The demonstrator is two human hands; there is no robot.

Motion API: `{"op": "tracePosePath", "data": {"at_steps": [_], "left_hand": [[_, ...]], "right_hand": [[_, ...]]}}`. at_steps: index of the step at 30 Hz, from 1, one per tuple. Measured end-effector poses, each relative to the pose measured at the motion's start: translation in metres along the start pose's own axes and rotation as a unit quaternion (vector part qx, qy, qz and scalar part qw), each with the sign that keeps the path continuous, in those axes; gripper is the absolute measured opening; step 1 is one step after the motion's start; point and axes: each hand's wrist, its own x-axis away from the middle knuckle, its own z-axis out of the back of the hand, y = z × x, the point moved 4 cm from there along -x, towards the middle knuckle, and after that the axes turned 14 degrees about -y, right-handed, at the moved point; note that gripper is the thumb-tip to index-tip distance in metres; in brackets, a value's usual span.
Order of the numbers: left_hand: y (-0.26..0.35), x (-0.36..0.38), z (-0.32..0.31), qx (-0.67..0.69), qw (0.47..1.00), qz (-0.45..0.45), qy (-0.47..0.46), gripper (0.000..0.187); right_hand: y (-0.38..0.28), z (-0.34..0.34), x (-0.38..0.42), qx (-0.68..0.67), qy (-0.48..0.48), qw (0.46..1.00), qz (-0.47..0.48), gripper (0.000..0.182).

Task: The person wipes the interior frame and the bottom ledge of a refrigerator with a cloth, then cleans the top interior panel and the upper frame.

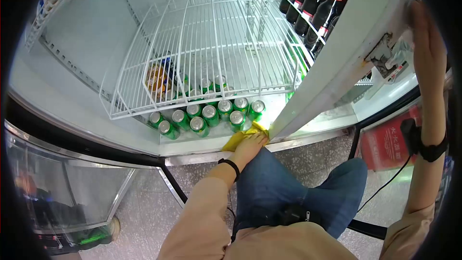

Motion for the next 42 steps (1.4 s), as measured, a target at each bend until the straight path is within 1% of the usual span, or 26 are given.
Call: {"op": "tracePosePath", "data": {"at_steps": [1,3,6,7,9,10,12,13,14,15,17,21,23,24,25,26,27,30,32,33,35,36,38,39,41,42], "left_hand": [[0.004,-0.003,-0.004,0.000,1.000,-0.003,0.000,0.042],[0.001,-0.009,-0.009,-0.011,0.994,0.095,0.059,0.042],[0.002,-0.014,-0.008,-0.058,0.989,0.102,0.086,0.041],[-0.002,-0.018,-0.012,-0.059,0.989,0.106,0.085,0.041],[-0.001,-0.019,-0.018,-0.023,0.987,0.040,0.152,0.039],[-0.002,-0.014,-0.013,-0.024,0.987,0.044,0.151,0.039],[-0.001,-0.012,-0.006,0.007,0.999,-0.010,0.038,0.039],[-0.001,-0.005,-0.001,0.036,0.999,-0.027,0.002,0.041],[-0.002,-0.005,-0.006,0.031,0.999,-0.029,0.003,0.041],[-0.002,-0.006,-0.014,0.025,0.999,-0.026,0.017,0.041],[0.004,-0.007,-0.021,0.004,0.999,0.001,0.049,0.041],[0.006,-0.009,-0.021,0.002,0.998,0.015,0.063,0.041],[0.007,-0.013,-0.017,-0.002,0.997,0.050,0.062,0.041],[0.008,-0.016,-0.020,-0.004,0.997,0.050,0.062,0.041],[0.005,-0.022,-0.026,0.004,0.995,0.067,0.067,0.041],[0.003,-0.025,-0.030,0.011,0.994,0.084,0.071,0.042],[0.005,-0.027,-0.029,0.009,0.994,0.084,0.071,0.042],[0.004,-0.024,-0.021,-0.028,0.993,0.088,0.067,0.041],[0.002,-0.017,-0.015,-0.026,0.997,0.042,0.057,0.042],[-0.001,-0.011,-0.011,-0.027,0.997,0.043,0.058,0.042],[-0.007,-0.001,-0.007,0.022,0.999,-0.030,0.013,0.042],[-0.009,0.005,-0.004,0.019,0.999,-0.033,0.015,0.042],[-0.012,0.030,-0.013,0.115,0.990,0.070,0.038,0.044],[-0.015,0.041,-0.022,0.116,0.990,0.069,0.035,0.044],[-0.028,0.067,-0.032,0.050,0.990,0.096,0.093,0.045],[-0.037,0.080,-0.038,0.049,0.989,0.105,0.090,0.045]], "right_hand": [[0.001,0.000,0.000,-0.021,-0.002,1.000,-0.020,0.030],[0.003,0.000,0.003,-0.040,0.000,0.998,-0.043,0.030],[0.004,-0.005,0.001,-0.070,-0.002,0.994,-0.080,0.031],[0.003,-0.005,-0.002,-0.060,0.009,0.997,-0.040,0.031],[-0.002,-0.005,-0.001,-0.054,0.017,0.998,-0.004,0.031],[-0.005,-0.005,-0.002,-0.057,0.021,0.998,-0.005,0.032],[-0.005,-0.003,-0.003,-0.057,0.032,0.998,-0.008,0.033],[-0.002,-0.004,0.000,-0.039,0.015,0.998,-0.039,0.034],[0.003,-0.005,0.002,-0.021,-0.003,0.997,-0.069,0.035],[0.006,-0.004,0.004,-0.017,-0.001,0.997,-0.071,0.035],[0.013,-0.006,0.004,-0.022,-0.027,0.998,-0.059,0.037],[0.027,-0.009,0.008,0.007,-0.029,0.999,-0.045,0.038],[0.018,-0.007,0.001,-0.004,-0.031,0.998,-0.058,0.037],[0.009,-0.009,0.002,-0.003,-0.030,0.998,-0.059,0.037],[-0.022,-0.009,-0.004,-0.056,-0.017,0.997,-0.042,0.040],[-0.032,-0.010,-0.005,-0.082,-0.010,0.996,-0.035,0.042],[-0.043,-0.010,-0.007,-0.109,-0.003,0.994,-0.027,0.045],[-0.050,-0.008,-0.007,-0.112,0.014,0.993,-0.024,0.044],[-0.053,-0.006,-0.008,-0.130,-0.003,0.991,-0.035,0.044],[-0.053,-0.005,-0.008,-0.137,-0.007,0.990,-0.037,0.044],[-0.044,-0.005,-0.009,-0.140,-0.020,0.988,-0.061,0.045],[-0.040,-0.005,-0.010,-0.139,-0.023,0.988,-0.069,0.045],[-0.033,-0.006,-0.007,-0.106,-0.018,0.993,-0.045,0.044],[-0.027,-0.006,-0.005,-0.095,-0.018,0.995,-0.038,0.044],[0.001,-0.003,-0.001,0.012,-0.005,1.000,-0.013,0.035],[0.012,-0.003,0.000,0.007,-0.005,1.000,-0.003,0.035]]}}
